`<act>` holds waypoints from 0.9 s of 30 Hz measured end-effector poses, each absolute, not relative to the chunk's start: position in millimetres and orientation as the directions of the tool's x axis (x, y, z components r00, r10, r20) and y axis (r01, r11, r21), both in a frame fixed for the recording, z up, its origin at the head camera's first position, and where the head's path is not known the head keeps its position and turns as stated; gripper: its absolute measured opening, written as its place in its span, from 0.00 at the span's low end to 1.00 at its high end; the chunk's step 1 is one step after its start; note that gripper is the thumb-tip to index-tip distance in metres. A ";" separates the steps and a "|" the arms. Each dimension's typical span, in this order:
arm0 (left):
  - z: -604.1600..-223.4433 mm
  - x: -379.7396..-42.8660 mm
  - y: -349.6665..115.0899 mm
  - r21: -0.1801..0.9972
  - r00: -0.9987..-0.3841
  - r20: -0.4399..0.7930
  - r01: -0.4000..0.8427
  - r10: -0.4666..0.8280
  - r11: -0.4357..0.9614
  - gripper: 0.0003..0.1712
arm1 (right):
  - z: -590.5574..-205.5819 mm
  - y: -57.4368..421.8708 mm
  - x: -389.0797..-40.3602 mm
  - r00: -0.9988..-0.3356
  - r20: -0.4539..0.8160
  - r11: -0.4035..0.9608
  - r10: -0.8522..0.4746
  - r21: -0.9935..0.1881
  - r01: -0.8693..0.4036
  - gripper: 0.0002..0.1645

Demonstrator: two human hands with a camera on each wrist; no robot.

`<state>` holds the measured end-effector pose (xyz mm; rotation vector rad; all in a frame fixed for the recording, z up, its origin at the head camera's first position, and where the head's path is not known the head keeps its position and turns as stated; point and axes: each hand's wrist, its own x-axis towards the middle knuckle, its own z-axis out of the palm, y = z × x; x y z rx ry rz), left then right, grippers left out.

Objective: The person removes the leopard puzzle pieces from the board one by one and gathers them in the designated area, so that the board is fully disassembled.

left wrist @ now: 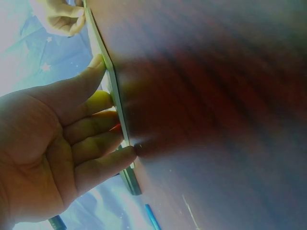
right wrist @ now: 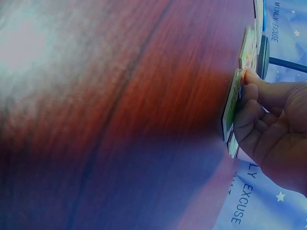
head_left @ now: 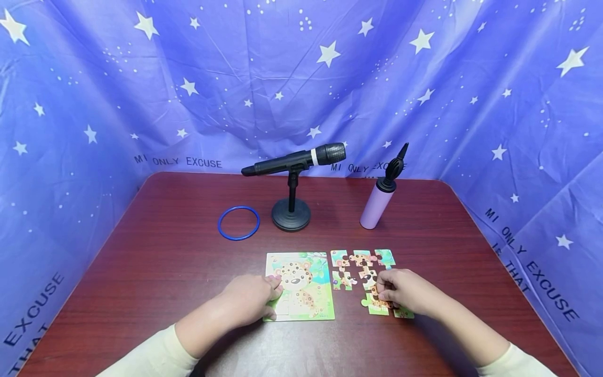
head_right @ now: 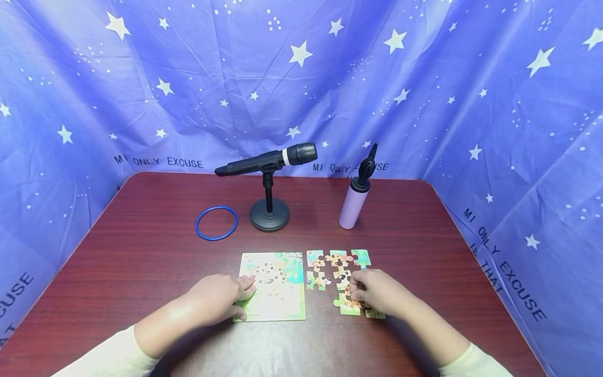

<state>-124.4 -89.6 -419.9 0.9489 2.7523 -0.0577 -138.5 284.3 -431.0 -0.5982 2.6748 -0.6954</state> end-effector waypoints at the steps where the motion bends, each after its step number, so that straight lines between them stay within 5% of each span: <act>1: -419.8 -124.1 -89.5 0.037 -0.764 -0.229 0.613 0.604 0.789 0.37 | -430.8 284.2 -138.4 -0.863 -0.191 0.793 -0.468 -0.521 -0.315 0.12; 16: -421.1 -124.3 -90.8 0.061 -0.768 -0.230 0.602 0.598 0.796 0.37 | -426.3 272.7 -145.0 -0.871 -0.130 0.797 -0.473 -0.484 -0.361 0.10; 27: -419.4 -124.5 -91.8 0.086 -0.770 -0.218 0.597 0.600 0.798 0.36 | -424.2 207.0 -146.1 -0.829 -0.107 0.718 -0.549 -0.567 -0.403 0.08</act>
